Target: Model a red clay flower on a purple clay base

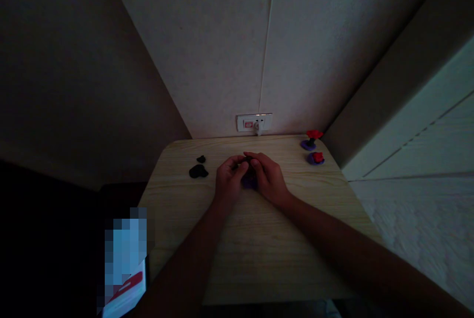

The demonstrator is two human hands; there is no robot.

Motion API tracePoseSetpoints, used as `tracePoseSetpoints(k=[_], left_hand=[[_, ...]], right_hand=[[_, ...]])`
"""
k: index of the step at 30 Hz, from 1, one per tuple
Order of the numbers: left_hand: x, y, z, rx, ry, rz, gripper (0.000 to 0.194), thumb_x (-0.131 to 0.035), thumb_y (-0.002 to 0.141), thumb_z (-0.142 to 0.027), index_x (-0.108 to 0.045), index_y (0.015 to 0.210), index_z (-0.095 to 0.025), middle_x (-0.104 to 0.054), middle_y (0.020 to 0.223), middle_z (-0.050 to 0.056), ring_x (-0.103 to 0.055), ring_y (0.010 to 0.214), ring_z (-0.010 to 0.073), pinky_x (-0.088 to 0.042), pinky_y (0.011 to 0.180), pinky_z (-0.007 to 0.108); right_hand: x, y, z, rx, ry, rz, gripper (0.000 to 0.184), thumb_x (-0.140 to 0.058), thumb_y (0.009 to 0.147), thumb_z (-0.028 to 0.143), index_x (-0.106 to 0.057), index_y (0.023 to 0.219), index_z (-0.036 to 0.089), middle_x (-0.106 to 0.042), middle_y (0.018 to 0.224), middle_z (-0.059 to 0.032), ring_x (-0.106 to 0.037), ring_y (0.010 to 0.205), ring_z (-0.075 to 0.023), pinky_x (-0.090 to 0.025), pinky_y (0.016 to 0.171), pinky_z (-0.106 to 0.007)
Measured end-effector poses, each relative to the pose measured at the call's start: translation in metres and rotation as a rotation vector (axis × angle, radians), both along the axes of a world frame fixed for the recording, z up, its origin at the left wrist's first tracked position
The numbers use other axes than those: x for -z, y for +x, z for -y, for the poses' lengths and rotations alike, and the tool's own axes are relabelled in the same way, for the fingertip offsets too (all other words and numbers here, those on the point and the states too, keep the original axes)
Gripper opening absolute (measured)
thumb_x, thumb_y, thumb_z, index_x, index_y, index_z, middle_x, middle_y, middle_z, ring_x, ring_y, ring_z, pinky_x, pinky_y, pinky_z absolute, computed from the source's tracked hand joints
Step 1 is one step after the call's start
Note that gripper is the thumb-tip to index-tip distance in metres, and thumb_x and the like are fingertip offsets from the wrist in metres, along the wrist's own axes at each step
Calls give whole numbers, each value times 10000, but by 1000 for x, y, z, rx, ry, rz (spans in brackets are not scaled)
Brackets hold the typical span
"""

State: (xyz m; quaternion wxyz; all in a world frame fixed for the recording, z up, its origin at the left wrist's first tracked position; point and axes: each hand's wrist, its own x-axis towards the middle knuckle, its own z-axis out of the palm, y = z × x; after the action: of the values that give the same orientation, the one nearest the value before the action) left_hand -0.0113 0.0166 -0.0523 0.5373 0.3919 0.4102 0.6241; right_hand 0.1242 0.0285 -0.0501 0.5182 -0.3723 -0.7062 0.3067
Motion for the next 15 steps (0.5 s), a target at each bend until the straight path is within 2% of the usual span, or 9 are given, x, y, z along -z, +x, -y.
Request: tracePoseSetpoints(k=[4, 7, 11, 15], left_hand=[[5, 0, -2, 28, -29, 106, 306, -850, 735, -346, -736, 944, -153, -733, 878, 40, -676, 767, 153, -541, 736, 285], [3, 1, -3, 26, -61, 151, 339, -870, 699, -362, -741, 927, -147, -729, 836, 39, -667, 708, 155, -539, 667, 284], [-4, 2, -2, 23, -56, 185, 332, -879, 692, -375, -740, 895, -152, -720, 802, 29, -657, 678, 142, -543, 646, 274], [-5, 3, -2, -44, 4, 95, 303, -879, 708, -376, -753, 898, -178, -732, 841, 23, -675, 742, 136, -543, 698, 254]], right_hand=[[2, 0, 0, -16, -86, -70, 383, -455, 1050, 449, -727, 1213, 235, -730, 1019, -81, -671, 846, -192, -555, 747, -327], [2, 0, -1, -31, -146, -124, 393, -469, 1042, 474, -739, 1192, 231, -737, 1044, -80, -668, 814, -181, -551, 687, -301], [1, -1, -1, -50, -168, -174, 367, -514, 1022, 480, -731, 1201, 244, -738, 1086, -74, -682, 863, -187, -566, 701, -301], [1, -1, -1, -29, -168, -180, 355, -647, 953, 470, -697, 1230, 252, -733, 1105, -74, -697, 933, -207, -584, 783, -331]])
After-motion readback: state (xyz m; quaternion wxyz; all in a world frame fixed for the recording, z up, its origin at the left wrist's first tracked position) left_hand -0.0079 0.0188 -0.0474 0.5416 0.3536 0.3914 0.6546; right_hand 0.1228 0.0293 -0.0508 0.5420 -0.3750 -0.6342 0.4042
